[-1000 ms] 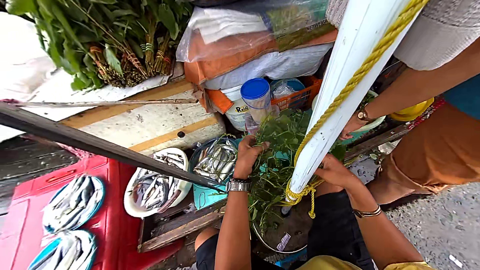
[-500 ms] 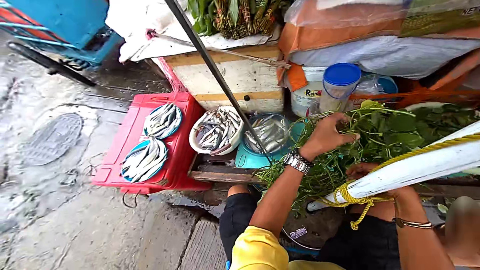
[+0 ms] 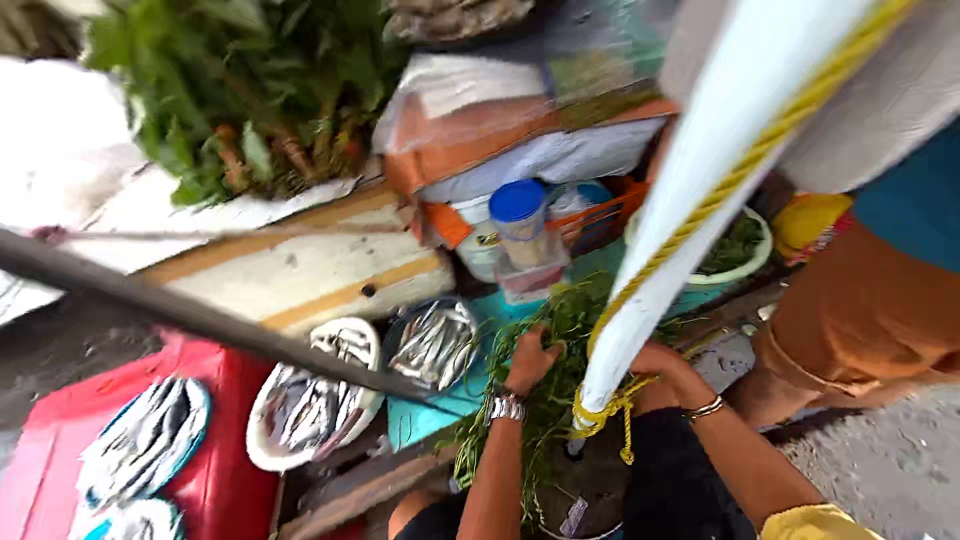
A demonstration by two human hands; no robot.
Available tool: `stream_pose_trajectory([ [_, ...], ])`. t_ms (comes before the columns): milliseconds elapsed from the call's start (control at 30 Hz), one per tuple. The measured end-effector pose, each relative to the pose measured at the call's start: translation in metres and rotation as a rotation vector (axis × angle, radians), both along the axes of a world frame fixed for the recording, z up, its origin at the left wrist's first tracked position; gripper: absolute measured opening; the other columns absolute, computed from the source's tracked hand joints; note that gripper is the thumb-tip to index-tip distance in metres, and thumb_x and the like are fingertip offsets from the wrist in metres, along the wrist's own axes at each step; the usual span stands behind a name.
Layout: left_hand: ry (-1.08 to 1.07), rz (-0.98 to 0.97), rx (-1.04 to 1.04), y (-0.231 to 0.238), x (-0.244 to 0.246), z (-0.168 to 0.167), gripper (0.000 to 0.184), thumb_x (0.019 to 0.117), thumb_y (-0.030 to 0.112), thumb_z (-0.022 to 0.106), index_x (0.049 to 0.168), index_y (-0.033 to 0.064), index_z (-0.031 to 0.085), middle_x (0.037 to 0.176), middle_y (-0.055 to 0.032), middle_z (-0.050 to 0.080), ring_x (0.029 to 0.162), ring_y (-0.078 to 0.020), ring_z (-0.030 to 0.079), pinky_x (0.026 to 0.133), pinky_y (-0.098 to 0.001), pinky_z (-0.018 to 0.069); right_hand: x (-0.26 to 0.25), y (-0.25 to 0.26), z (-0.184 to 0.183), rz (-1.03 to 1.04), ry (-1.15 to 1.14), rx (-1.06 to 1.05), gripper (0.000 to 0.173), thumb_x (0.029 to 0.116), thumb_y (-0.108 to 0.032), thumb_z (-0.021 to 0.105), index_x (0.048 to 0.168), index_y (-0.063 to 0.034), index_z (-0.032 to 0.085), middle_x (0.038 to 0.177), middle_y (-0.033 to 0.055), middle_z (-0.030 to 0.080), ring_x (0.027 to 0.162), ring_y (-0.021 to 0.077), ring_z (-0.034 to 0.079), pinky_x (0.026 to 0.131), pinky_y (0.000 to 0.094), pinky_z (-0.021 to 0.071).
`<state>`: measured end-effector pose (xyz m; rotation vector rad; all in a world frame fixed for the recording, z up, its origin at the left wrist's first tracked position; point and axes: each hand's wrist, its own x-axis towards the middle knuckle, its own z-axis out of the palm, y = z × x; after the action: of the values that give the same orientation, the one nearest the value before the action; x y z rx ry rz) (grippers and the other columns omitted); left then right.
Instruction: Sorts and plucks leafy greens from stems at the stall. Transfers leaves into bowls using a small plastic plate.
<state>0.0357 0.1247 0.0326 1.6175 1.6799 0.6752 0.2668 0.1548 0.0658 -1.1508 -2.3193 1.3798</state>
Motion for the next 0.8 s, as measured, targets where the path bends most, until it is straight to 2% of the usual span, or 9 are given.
stream_pose_trajectory([
  [33,0.028,0.007,-0.031,-0.003,0.003,-0.001,0.046,0.0985,0.022,0.068,0.131,-0.0086,0.058,0.12,-0.0307,0.065,0.115,-0.043,0.063,0.102,-0.0593,0.0474,0.003,0.004,-0.001,-0.001,0.013,0.056,0.025,0.1021,-0.01,0.057,0.101,0.0086,0.074,0.101,0.0232,0.072,0.1,0.0299,0.066,0.097,0.0506,0.0491],
  [100,0.081,0.019,-0.013,0.003,0.003,-0.024,0.045,0.0969,0.022,0.067,0.129,-0.0085,0.059,0.118,-0.029,0.066,0.113,-0.0406,0.065,0.101,-0.057,0.0493,0.011,0.013,0.001,-0.016,0.06,0.091,0.028,0.104,-0.015,0.055,0.099,0.005,0.074,0.096,0.0166,0.071,0.093,0.0224,0.065,0.091,0.0446,0.0486],
  [200,0.167,0.01,0.019,0.001,-0.002,-0.034,0.048,0.0995,0.025,0.066,0.132,-0.0099,0.058,0.125,-0.03,0.065,0.121,-0.0403,0.063,0.108,-0.0547,0.0462,0.023,0.021,0.026,-0.129,0.155,0.064,0.031,0.1078,-0.019,0.051,0.114,0.0031,0.072,0.108,0.0169,0.072,0.096,0.022,0.07,0.094,0.0403,0.0553],
  [267,0.212,0.014,0.036,-0.006,-0.004,-0.029,0.052,0.1001,0.026,0.066,0.135,-0.0108,0.056,0.127,-0.0301,0.064,0.124,-0.04,0.062,0.111,-0.0535,0.0439,0.029,0.04,0.041,-0.211,0.153,0.113,0.03,0.1086,-0.018,0.051,0.124,0.0008,0.069,0.115,0.0189,0.071,0.103,0.0268,0.07,0.099,0.044,0.0534],
  [400,0.341,0.006,0.155,-0.016,-0.012,-0.026,0.052,0.0986,0.027,0.067,0.134,-0.0111,0.059,0.126,-0.0307,0.065,0.122,-0.0435,0.062,0.11,-0.0561,0.0438,0.032,0.122,0.03,-0.368,0.115,0.312,0.027,0.1036,-0.012,0.057,0.124,-0.0001,0.069,0.116,0.0225,0.071,0.11,0.0376,0.068,0.101,0.0582,0.0501],
  [567,0.31,0.055,0.322,-0.046,-0.013,-0.018,0.05,0.0971,0.021,0.068,0.139,-0.0054,0.059,0.138,-0.0272,0.061,0.13,-0.0424,0.058,0.114,-0.0545,0.0414,0.014,0.22,0.015,-0.444,0.022,0.353,0.032,0.1009,-0.006,0.053,0.129,-0.001,0.068,0.128,0.0245,0.066,0.125,0.0432,0.059,0.106,0.062,0.0447],
  [633,0.241,0.103,0.364,-0.068,-0.009,-0.011,0.047,0.0945,0.017,0.069,0.136,-0.0045,0.061,0.138,-0.0244,0.062,0.13,-0.0386,0.058,0.114,-0.0519,0.0418,0.004,0.244,0.018,-0.407,-0.027,0.38,0.035,0.1007,-0.006,0.052,0.133,-0.0035,0.066,0.129,0.0239,0.066,0.125,0.0436,0.059,0.104,0.0633,0.0456],
  [700,0.131,0.145,0.374,-0.094,-0.006,-0.007,0.046,0.0899,0.008,0.069,0.132,-0.0087,0.061,0.135,-0.0236,0.063,0.129,-0.0315,0.059,0.112,-0.0456,0.0441,-0.006,0.262,0.022,-0.385,-0.062,0.393,0.038,0.0986,-0.007,0.056,0.136,-0.0045,0.064,0.134,0.0236,0.063,0.128,0.0446,0.057,0.103,0.066,0.0451],
  [800,0.205,0.154,0.421,-0.14,-0.008,0.002,0.037,0.0843,0.005,0.068,0.115,-0.0142,0.065,0.117,-0.0232,0.07,0.115,-0.0213,0.067,0.104,-0.0372,0.0508,-0.021,0.289,0.019,-0.374,-0.08,0.396,0.054,0.0915,-0.005,0.066,0.145,-0.0053,0.056,0.143,0.0241,0.057,0.132,0.0446,0.054,0.103,0.0669,0.0444],
])
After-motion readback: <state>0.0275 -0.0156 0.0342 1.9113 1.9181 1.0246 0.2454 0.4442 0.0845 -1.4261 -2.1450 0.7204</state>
